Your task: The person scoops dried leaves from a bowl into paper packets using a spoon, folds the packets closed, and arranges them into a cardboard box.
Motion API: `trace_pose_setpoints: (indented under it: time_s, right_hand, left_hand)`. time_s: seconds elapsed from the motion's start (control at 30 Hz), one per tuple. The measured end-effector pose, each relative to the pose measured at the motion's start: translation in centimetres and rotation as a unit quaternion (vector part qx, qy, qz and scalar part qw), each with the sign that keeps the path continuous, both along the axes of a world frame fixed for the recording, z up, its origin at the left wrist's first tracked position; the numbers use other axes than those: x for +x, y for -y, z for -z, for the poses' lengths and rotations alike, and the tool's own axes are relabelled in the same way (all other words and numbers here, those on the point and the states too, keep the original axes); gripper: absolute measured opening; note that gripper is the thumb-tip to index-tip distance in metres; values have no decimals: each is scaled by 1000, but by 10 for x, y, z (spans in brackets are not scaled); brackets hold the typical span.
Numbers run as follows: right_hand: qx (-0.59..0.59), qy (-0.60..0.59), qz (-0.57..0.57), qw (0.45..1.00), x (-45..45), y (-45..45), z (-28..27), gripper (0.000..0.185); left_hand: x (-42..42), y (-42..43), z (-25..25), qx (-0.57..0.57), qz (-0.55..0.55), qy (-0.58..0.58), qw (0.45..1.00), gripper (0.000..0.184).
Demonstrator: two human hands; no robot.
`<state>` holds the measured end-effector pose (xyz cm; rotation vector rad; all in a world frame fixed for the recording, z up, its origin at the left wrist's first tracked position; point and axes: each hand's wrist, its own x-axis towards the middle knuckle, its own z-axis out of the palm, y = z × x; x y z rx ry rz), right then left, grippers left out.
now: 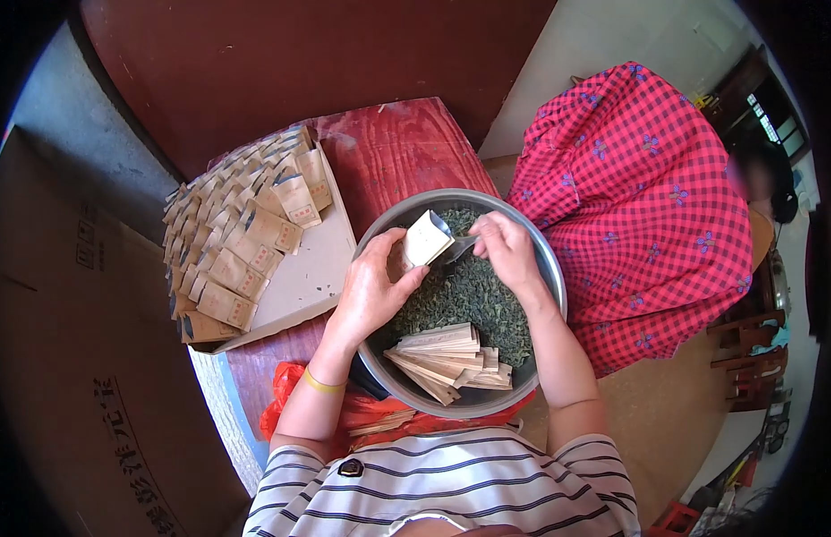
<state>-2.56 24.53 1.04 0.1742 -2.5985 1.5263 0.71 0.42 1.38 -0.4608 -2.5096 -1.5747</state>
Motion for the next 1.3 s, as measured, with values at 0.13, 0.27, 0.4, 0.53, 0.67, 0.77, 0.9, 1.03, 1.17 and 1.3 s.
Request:
trace_pose_setpoints:
  time_s: [0.13,0.27,0.4,0.53,0.67,0.77,0.9,1.03,1.17,1.3]
  right_hand:
    - [-89,-57,36,994,1,-10,-8,37]
    - [-149,-149,69,975,5,-8,-16,38]
    - [-114,-193,47,973,15,3,-21,37]
    - [88,-304,-19,948,21,10,-33,19]
    - [153,-420,-53,893,21,13,-39,8]
    - [143,-372,-3,917,22,4,-35,9]
    - [204,-314,33,927,7,-6,-26,13]
    - [314,-271,12,910,8,-4,-20,15]
    - [325,-164,-80,928,16,16,-6,13]
    - [254,-97,-96,958,12,20,4,18]
  left_hand:
    - [0,-1,2,5,2,18,1000,56]
    - [1,-1,0,-5,-1,20,1000,56]
    - [2,-1,-1,-24,0,17,1000,56]
    - [1,-2,-2,-22,5,23,999,56]
    - [2,-2,-4,-28,6,29,999,56]
    - [1,-1,-3,-25,7,15,1000,56]
    - [2,-1,-5,-13,3,30,999,56]
    - [1,-1,-2,-15,5,1,1000,57]
    - [1,-1,-1,-11,5,7,1000,57]
    - [1,-2,0,-3,5,9,1000,57]
